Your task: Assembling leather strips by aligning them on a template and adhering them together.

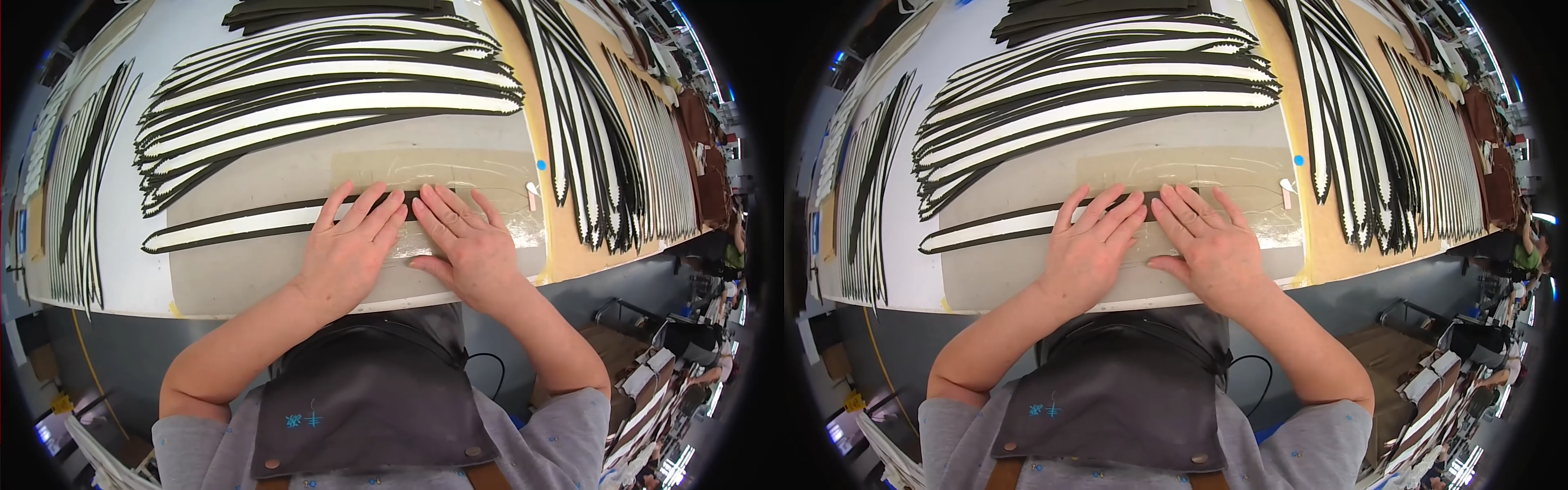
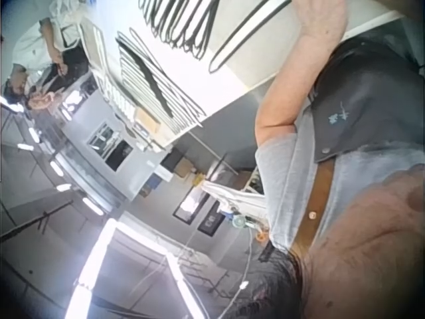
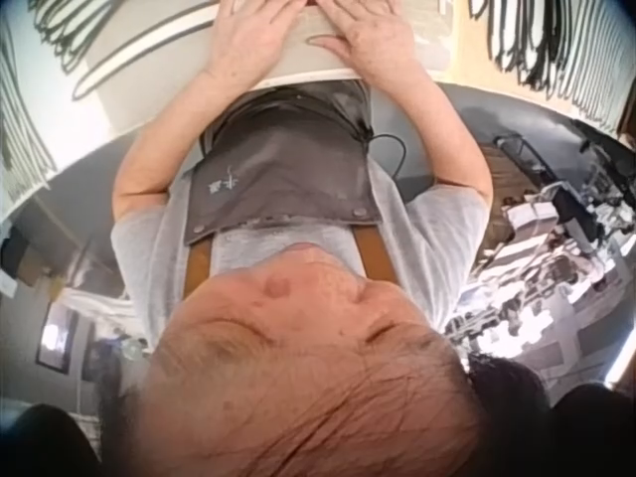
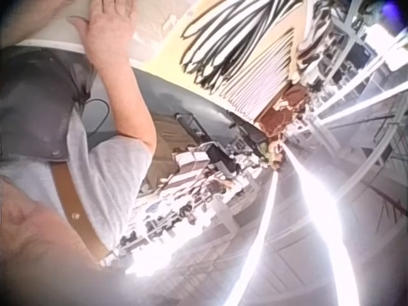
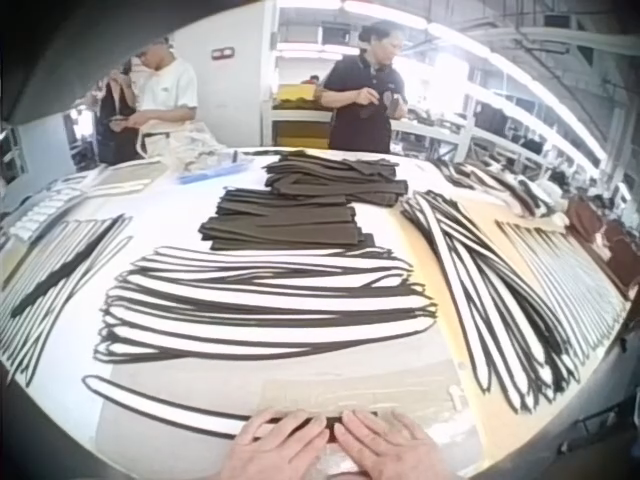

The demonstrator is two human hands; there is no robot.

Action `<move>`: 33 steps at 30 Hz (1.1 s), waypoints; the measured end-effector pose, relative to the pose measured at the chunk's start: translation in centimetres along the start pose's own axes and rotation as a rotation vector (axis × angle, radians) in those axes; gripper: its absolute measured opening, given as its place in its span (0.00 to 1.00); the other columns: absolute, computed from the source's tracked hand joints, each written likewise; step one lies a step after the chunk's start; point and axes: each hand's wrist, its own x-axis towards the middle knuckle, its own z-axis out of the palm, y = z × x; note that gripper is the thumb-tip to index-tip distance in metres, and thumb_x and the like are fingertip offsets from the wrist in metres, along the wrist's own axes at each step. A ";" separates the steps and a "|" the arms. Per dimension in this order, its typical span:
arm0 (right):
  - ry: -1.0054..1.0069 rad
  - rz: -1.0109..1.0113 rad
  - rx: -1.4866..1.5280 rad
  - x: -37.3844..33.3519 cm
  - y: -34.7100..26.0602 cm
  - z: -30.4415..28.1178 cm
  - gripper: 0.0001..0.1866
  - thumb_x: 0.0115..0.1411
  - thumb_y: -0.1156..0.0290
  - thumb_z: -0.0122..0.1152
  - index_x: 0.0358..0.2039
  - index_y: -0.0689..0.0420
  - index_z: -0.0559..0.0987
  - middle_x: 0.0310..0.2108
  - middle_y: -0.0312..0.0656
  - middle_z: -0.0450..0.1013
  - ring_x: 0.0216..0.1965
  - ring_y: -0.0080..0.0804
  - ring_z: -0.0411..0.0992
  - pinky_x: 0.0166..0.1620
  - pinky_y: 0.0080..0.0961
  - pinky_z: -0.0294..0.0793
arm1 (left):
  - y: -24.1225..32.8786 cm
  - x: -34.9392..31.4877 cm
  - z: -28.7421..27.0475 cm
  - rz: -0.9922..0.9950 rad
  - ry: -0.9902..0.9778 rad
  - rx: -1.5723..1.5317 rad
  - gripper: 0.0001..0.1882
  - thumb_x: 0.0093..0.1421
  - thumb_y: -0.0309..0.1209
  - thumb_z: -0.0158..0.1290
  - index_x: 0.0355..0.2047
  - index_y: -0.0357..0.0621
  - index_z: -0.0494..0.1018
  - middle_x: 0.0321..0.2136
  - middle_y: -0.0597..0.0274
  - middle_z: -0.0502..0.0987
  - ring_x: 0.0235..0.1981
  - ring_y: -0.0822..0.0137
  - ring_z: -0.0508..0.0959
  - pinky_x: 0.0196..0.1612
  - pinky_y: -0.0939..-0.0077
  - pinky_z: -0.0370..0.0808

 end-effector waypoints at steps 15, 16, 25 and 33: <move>-0.044 0.038 -0.024 -1.2 1.8 -1.0 0.37 0.57 0.48 0.68 0.65 0.49 0.72 0.67 0.33 0.67 0.71 0.39 0.60 0.72 0.48 0.54 | -0.5 -0.9 -0.6 -0.027 -0.083 -0.017 0.24 0.57 0.23 0.54 0.56 0.44 0.76 0.62 0.68 0.73 0.68 0.60 0.65 0.72 0.46 0.54; -0.058 0.052 -0.023 -1.3 2.0 -1.0 0.37 0.57 0.49 0.68 0.65 0.49 0.72 0.68 0.33 0.67 0.71 0.40 0.60 0.72 0.48 0.53 | -0.5 -1.0 -0.6 -0.020 -0.092 -0.022 0.25 0.57 0.23 0.54 0.57 0.45 0.75 0.62 0.67 0.72 0.68 0.59 0.64 0.72 0.46 0.53; -0.054 0.082 0.033 -1.6 1.7 -0.7 0.36 0.57 0.54 0.70 0.65 0.49 0.73 0.68 0.36 0.67 0.72 0.45 0.57 0.72 0.51 0.51 | -0.6 -2.0 -0.6 -0.061 -0.098 -0.047 0.24 0.59 0.27 0.55 0.58 0.45 0.75 0.65 0.67 0.69 0.72 0.58 0.57 0.74 0.48 0.50; -0.040 0.084 0.015 -1.4 1.3 -0.8 0.35 0.58 0.56 0.70 0.65 0.51 0.74 0.67 0.37 0.67 0.72 0.45 0.58 0.72 0.51 0.51 | -4.0 -1.2 -2.1 -0.139 0.077 -0.207 0.15 0.62 0.27 0.56 0.50 0.46 0.79 0.60 0.63 0.74 0.65 0.56 0.66 0.66 0.54 0.64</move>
